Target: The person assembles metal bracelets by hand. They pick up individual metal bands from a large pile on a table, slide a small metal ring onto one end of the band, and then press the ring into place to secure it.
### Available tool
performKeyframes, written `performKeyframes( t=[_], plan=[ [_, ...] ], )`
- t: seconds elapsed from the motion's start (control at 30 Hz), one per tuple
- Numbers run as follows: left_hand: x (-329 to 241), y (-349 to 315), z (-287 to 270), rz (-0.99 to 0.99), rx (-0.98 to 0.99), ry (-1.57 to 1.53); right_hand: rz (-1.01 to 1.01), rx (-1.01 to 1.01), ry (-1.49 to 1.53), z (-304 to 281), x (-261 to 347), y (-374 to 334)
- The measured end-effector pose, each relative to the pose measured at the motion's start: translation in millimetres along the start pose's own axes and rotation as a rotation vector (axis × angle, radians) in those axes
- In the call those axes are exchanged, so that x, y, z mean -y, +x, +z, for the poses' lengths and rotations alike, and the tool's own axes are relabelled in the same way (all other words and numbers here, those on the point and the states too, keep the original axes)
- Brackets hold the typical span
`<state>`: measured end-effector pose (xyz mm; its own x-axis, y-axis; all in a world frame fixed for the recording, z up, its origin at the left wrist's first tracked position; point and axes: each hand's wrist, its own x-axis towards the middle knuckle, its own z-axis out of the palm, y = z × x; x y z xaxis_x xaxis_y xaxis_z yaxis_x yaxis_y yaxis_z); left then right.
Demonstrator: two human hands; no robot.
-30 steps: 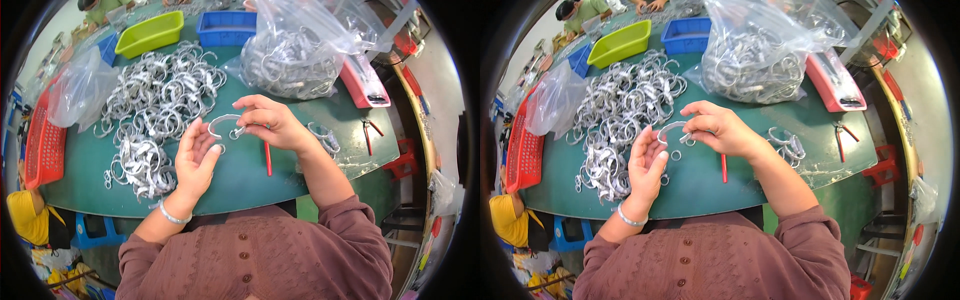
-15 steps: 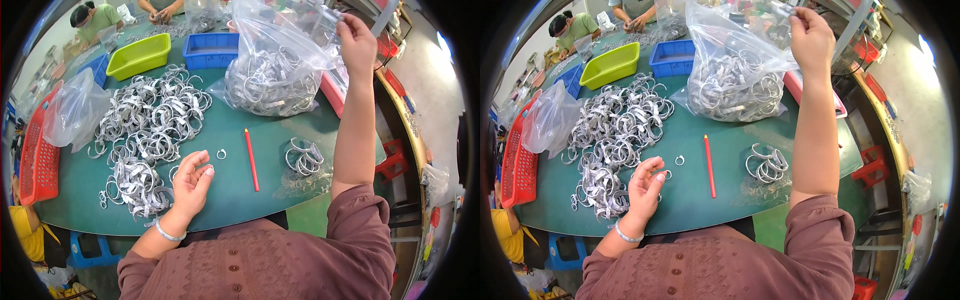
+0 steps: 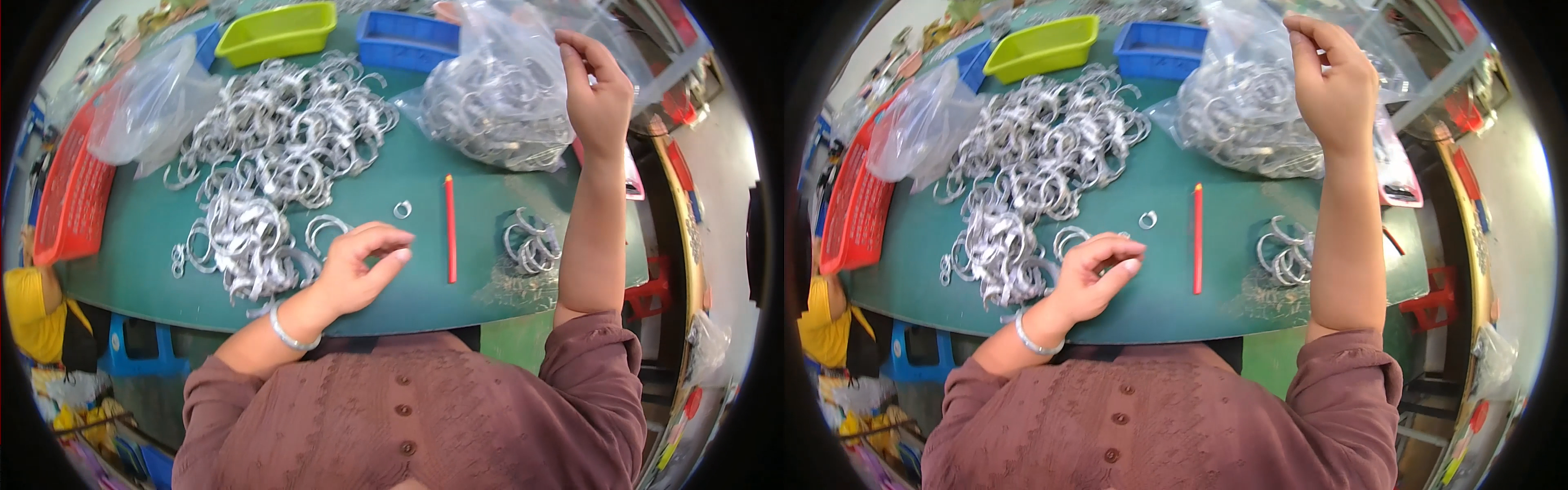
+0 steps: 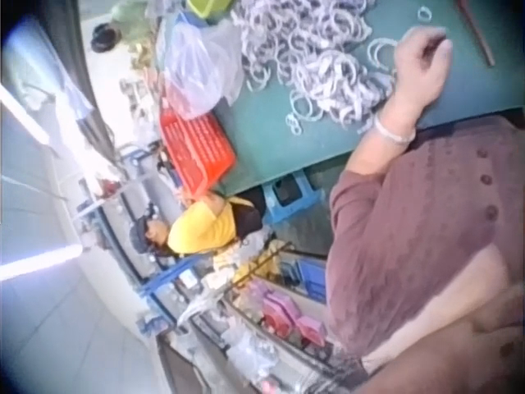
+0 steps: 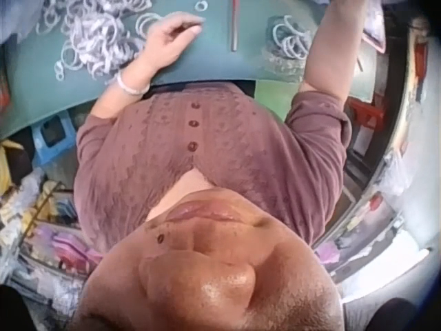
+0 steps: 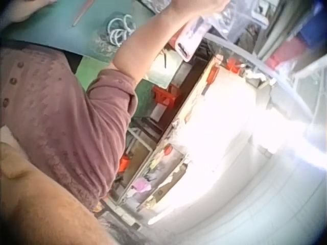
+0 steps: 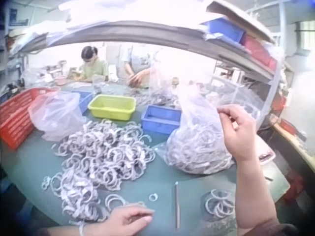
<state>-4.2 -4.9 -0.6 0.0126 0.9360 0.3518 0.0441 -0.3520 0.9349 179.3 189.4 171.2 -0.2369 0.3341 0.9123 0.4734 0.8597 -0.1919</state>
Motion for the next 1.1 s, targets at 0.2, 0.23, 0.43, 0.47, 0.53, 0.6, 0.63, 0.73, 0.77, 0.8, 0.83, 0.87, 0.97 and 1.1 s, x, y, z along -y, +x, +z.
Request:
performKeyframes(
  t=[0.2,0.23,0.43,0.47,0.53,0.6,0.63,0.73,0.77,0.8,0.83,0.87,0.97,1.1],
  plan=[
    [-8.4,-5.1,-2.5,0.117,0.258,0.12,-0.108,0.538,0.312,53.7,59.9,-78.3],
    [-7.7,-6.4,-1.0,0.111,0.305,0.131,-0.22,0.648,0.282,63.7,63.2,-93.9],
    [-6.7,-5.4,-1.8,0.15,0.423,0.125,-0.15,1.098,0.493,103.1,90.7,-139.5],
    [-5.6,-5.0,-2.4,0.16,0.426,0.129,-0.19,1.129,0.482,105.8,93.0,-139.5],
    [-5.1,-5.4,-2.5,0.167,0.433,0.132,-0.269,1.193,0.452,109.2,94.8,-138.5],
    [-5.9,-5.6,-2.5,0.16,0.439,0.129,-0.293,1.216,0.47,111.3,93.3,-137.5],
    [-6.3,-5.3,-2.3,0.168,0.439,0.134,-0.305,1.228,0.478,111.9,92.3,-137.2],
    [-5.8,-5.4,-2.3,0.181,0.425,0.167,-0.229,1.11,0.652,110.0,84.5,-138.9],
    [-4.7,-5.2,-2.5,0.18,0.416,0.189,-0.154,1.092,0.719,108.7,81.9,-137.8],
    [-4.3,-4.9,-2.4,0.179,0.407,0.211,-0.079,1.07,0.784,106.4,79.4,-135.1],
    [-5.4,-4.9,-2.4,0.153,0.382,0.214,-0.002,1.047,0.848,104.0,76.3,-132.1],
    [-7.5,-5.0,-2.3,0.127,0.356,0.216,0.095,1.077,0.907,101.7,72.5,-128.9],
    [-4.6,-3.6,1.2,0.024,0.222,0.221,0.775,1.132,1.264,88.7,58.8,-129.5],
    [-1.1,0.8,-0.7,-0.341,-0.056,0.036,0.951,1.019,1.564,78.5,49.5,-136.0]
  ],
)
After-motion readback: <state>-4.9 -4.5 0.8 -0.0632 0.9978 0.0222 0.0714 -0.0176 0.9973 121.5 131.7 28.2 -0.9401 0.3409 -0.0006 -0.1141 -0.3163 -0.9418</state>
